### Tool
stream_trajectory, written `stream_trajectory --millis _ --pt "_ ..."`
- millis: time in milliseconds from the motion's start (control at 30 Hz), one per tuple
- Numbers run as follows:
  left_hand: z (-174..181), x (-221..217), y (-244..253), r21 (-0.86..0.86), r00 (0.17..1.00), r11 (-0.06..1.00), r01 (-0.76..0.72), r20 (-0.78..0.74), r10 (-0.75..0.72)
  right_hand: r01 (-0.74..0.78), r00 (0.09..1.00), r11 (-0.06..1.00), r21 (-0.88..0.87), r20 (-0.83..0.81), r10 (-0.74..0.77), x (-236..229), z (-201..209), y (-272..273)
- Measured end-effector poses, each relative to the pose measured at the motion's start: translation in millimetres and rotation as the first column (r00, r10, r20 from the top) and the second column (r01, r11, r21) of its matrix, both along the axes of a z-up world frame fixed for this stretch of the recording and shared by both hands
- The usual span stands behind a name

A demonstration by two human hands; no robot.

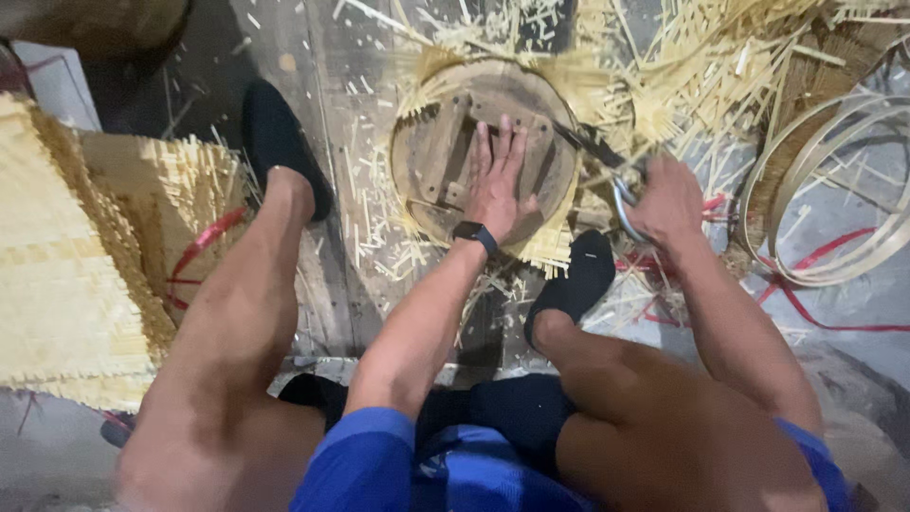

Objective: The person sits on the floor and uses shears to trim the edges of a woven bamboo mat placed on a wooden block. They repeatedly cut the excess material, flip the mat, and adjust its position to ensure a clean circular edge.

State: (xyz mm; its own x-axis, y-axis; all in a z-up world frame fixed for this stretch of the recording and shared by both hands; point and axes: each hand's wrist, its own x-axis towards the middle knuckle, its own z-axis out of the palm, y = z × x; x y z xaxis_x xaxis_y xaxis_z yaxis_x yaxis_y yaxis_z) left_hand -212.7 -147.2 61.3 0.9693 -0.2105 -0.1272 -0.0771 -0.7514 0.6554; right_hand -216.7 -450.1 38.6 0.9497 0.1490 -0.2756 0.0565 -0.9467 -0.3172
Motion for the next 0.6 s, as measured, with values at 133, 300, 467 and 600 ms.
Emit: stream_trajectory --millis 133,300,467,600 --pt "4 4 -5 0.019 0.998 0.999 -0.030 -0.050 0.031 0.075 0.994 0.997 -0.034 -0.080 -0.077 -4 21 2" --pt "0 -1 -6 0.008 0.998 1.000 -0.009 -0.056 0.009 0.040 0.999 0.991 -0.129 -0.004 -0.041 30 3 46" --pt "-1 2 5 -0.012 0.997 0.998 0.066 -0.040 -0.067 0.096 0.921 0.987 -0.132 -0.364 -0.138 47 -4 25" --pt "-5 -2 5 -0.009 0.992 0.994 0.107 -0.060 -0.107 -0.095 0.991 0.990 -0.103 0.085 0.104 51 -5 11"
